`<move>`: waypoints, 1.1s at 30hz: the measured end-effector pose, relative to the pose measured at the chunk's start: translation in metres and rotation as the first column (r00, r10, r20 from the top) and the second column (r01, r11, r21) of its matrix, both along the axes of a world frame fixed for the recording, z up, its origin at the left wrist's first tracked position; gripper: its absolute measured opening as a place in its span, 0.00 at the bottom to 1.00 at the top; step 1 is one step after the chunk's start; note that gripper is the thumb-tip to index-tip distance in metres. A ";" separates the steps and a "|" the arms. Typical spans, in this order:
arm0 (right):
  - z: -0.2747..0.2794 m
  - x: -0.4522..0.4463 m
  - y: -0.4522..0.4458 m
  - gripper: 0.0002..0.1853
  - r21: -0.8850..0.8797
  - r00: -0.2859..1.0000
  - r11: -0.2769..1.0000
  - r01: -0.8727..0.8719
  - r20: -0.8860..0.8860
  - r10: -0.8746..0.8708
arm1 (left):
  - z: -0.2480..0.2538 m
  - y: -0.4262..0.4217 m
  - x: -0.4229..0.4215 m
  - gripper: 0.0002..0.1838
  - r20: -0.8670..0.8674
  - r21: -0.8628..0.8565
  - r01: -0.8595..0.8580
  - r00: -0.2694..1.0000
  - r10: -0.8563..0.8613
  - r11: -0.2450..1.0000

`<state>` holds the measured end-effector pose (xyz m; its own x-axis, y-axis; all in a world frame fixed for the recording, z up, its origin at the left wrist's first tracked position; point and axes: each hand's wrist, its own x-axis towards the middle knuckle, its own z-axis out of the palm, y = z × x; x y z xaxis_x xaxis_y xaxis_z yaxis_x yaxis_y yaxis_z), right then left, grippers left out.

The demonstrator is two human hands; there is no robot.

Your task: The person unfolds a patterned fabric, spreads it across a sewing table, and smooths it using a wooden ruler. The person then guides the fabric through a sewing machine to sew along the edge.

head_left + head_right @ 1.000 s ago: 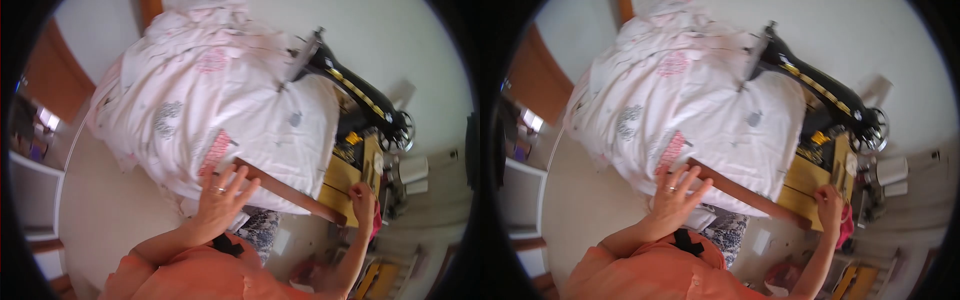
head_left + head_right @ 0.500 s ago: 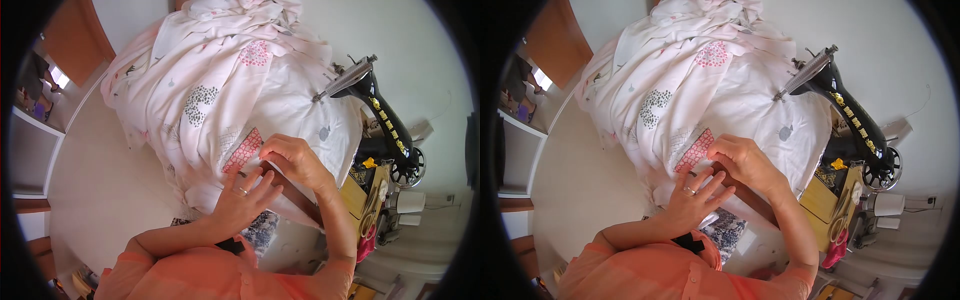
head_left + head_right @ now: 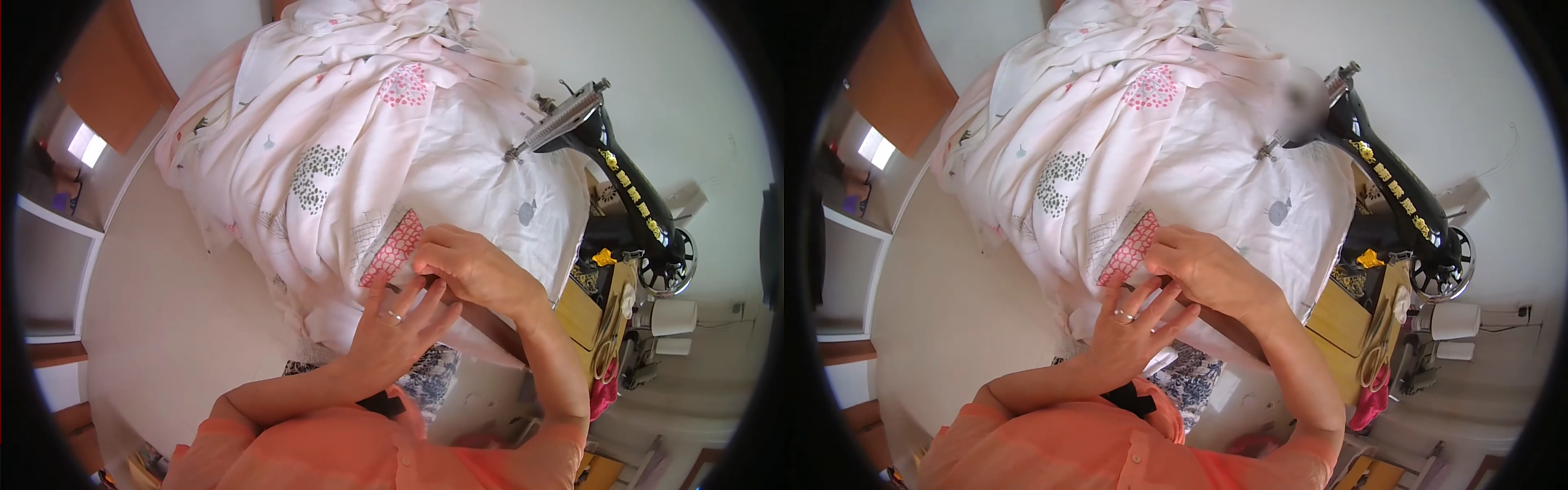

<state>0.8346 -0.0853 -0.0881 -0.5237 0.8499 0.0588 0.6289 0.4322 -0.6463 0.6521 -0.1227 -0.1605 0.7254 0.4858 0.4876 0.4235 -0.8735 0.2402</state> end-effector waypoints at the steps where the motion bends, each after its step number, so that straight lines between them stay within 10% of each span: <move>1: 0.002 -0.001 0.000 0.12 0.051 0.999 0.999 -0.016 0.045 0.014 | 0.000 0.000 0.000 0.24 -0.003 0.002 0.002 1.000 -0.002 1.000; 7: 0.003 0.030 -0.002 0.09 0.485 0.916 0.869 0.096 0.298 -0.267 | 0.001 0.000 0.000 0.25 -0.013 0.020 0.002 1.000 -0.002 1.000; 10: 0.011 0.057 -0.029 0.06 0.671 0.796 0.635 0.384 0.109 -0.596 | -0.003 0.002 -0.001 0.27 -0.018 0.026 0.017 1.000 -0.017 1.000; 20: -0.035 0.107 -0.262 0.05 0.119 -0.040 -0.055 0.991 -0.121 -0.992 | 0.007 0.003 0.006 0.31 -0.087 0.043 0.063 0.994 -0.059 0.997; 28: -0.055 0.093 -0.291 0.10 0.452 -0.109 -0.192 0.871 -0.204 -0.973 | 0.004 0.002 0.001 0.31 -0.146 0.184 0.149 0.982 -0.123 0.972; 33: -0.043 0.043 -0.266 0.17 0.511 0.355 0.256 0.820 -0.104 -0.929 | 0.001 0.005 -0.003 0.30 -0.154 0.198 0.200 0.973 -0.171 0.959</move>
